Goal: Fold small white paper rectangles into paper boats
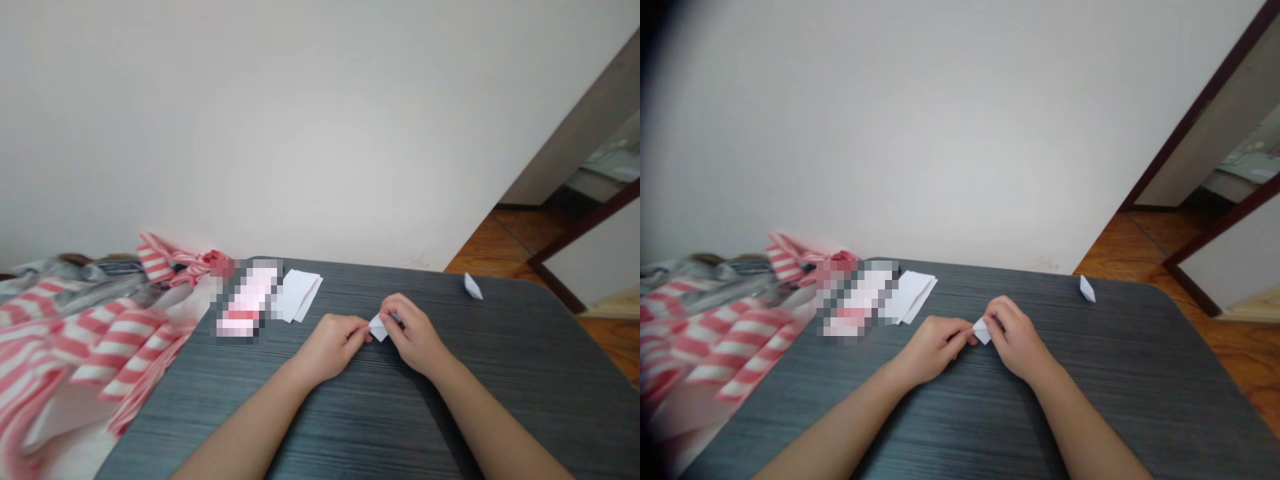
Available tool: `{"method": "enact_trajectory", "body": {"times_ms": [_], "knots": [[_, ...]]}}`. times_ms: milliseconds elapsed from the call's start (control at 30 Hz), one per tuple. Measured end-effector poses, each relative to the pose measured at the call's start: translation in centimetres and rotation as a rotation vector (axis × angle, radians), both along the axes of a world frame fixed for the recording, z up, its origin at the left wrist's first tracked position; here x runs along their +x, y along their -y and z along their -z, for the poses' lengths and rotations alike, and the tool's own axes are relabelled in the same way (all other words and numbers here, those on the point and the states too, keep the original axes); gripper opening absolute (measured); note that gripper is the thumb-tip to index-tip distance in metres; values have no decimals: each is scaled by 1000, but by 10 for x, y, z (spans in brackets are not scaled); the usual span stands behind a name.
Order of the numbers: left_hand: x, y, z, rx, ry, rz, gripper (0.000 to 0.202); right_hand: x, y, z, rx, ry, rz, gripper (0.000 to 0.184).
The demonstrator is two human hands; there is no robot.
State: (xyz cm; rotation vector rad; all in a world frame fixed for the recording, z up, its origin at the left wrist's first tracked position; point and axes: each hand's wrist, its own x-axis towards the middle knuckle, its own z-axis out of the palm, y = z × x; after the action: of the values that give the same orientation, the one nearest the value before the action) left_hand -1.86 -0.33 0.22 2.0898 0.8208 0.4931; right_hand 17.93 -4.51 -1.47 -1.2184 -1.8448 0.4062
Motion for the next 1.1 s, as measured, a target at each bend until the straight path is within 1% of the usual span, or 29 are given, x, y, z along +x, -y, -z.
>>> {"method": "enact_trajectory", "body": {"times_ms": [233, 500, 733, 900, 1100], "knots": [[1, 1, -2, -28, 11, -22, 29, -1, 1, -3, -5, -1, -1, 12], [2, 1, -1, -108, 30, -74, 26, -1, 2, -3, 25, 9, -6, 12], [4, 3, 0, -142, 86, -73, 28, -2, 3, -5, 3, 2, -21, 12], [4, 2, -5, -128, 48, -44, 33, -4, 3, -6, -11, 2, -49, 12], [3, 2, -7, -124, 41, -61, 32, -2, 4, -6, -5, -13, -61, 9]]}}
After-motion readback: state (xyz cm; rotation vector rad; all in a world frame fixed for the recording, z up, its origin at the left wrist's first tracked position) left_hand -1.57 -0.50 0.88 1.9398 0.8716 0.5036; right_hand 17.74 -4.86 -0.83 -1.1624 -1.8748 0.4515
